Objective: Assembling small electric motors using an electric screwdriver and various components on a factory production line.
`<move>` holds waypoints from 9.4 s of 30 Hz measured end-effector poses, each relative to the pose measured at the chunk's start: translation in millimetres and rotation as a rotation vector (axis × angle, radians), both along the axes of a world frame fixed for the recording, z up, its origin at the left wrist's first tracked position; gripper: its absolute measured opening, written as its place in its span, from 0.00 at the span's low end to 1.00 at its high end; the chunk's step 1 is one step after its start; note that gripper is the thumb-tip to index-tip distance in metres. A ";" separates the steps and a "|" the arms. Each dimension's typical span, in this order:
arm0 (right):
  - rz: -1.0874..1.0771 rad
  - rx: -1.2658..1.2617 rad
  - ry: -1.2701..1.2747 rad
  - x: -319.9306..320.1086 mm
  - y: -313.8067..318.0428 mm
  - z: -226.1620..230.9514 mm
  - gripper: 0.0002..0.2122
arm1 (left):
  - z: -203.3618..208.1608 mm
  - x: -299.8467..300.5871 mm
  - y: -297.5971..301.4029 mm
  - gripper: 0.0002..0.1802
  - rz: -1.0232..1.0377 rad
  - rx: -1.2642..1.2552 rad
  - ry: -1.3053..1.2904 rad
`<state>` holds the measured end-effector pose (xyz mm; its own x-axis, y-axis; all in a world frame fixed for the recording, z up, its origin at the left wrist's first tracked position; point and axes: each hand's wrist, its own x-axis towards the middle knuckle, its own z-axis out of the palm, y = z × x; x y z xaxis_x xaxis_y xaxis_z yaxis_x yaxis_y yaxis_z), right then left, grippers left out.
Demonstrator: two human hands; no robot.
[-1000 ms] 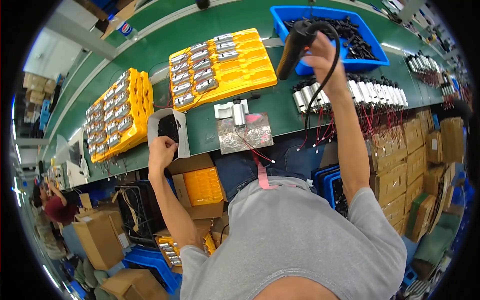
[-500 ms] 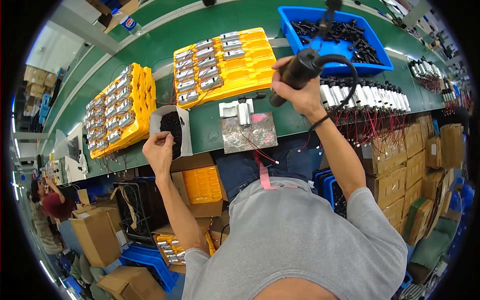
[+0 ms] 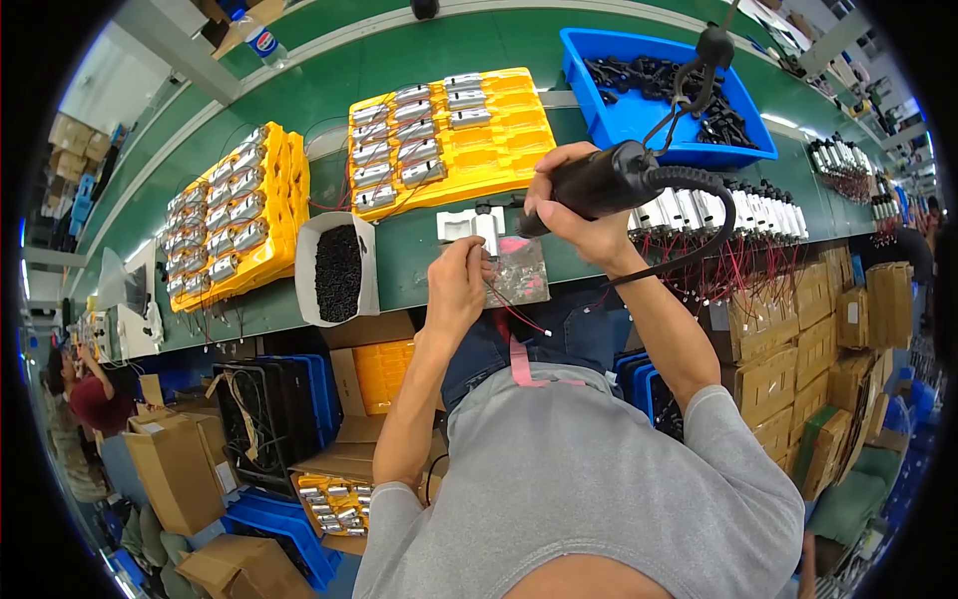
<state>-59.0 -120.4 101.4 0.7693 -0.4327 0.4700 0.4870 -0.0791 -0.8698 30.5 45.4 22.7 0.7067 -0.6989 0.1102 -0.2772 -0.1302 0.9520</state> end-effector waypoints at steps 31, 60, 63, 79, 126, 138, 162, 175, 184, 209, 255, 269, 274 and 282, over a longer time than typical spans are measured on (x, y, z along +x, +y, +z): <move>-0.090 -0.058 0.029 37.7 8.7 13.1 0.15 | -10.0 22.0 -35.2 0.07 -0.041 0.050 -0.501; -0.251 -0.342 0.029 80.0 4.4 -3.7 0.11 | -8.0 39.4 -49.5 0.11 -0.064 0.041 -0.236; -0.254 -0.299 0.034 81.2 5.7 -6.7 0.11 | -11.6 40.0 -47.2 0.11 -0.048 0.098 -0.262; -0.217 -0.392 0.023 92.4 6.5 -9.1 0.09 | -16.4 41.3 -44.2 0.20 0.055 0.141 -0.212; -0.446 -0.589 0.243 -38.3 34.9 -86.7 0.17 | 92.2 4.9 2.0 0.35 -0.139 0.106 0.098; -0.610 0.008 0.510 -169.0 -26.9 -0.6 0.26 | 89.0 -117.3 -177.3 0.35 -0.398 -0.002 0.090; -0.808 -0.398 0.702 -190.9 -20.5 56.7 0.18 | 110.4 -120.1 -120.8 0.25 -0.759 0.157 -0.200; -0.765 -0.802 0.792 -108.1 -255.8 41.3 0.18 | 12.9 126.0 -166.9 0.28 0.284 0.458 -0.926; -0.726 -0.944 1.438 -62.5 -338.6 -32.4 0.15 | -10.2 140.1 -199.1 0.31 0.183 0.722 -1.015; -0.659 -1.228 1.202 -83.5 -376.9 -31.9 0.08 | 104.7 21.2 66.0 0.16 -0.015 -0.138 0.499; 0.080 -0.061 0.553 -57.3 35.5 38.0 0.13 | 117.2 -66.3 27.4 0.16 -0.139 0.159 -0.113; 0.039 -0.518 0.499 -52.7 27.5 41.3 0.10 | 117.0 -60.0 30.8 0.18 -0.217 0.237 0.021; 0.072 -0.570 0.516 -47.7 29.8 38.5 0.10 | 111.3 -55.7 29.5 0.19 -0.233 0.292 0.069; 0.039 -0.642 0.621 -19.6 21.5 -1.4 0.11 | 50.1 -55.4 14.7 0.21 0.019 0.191 0.149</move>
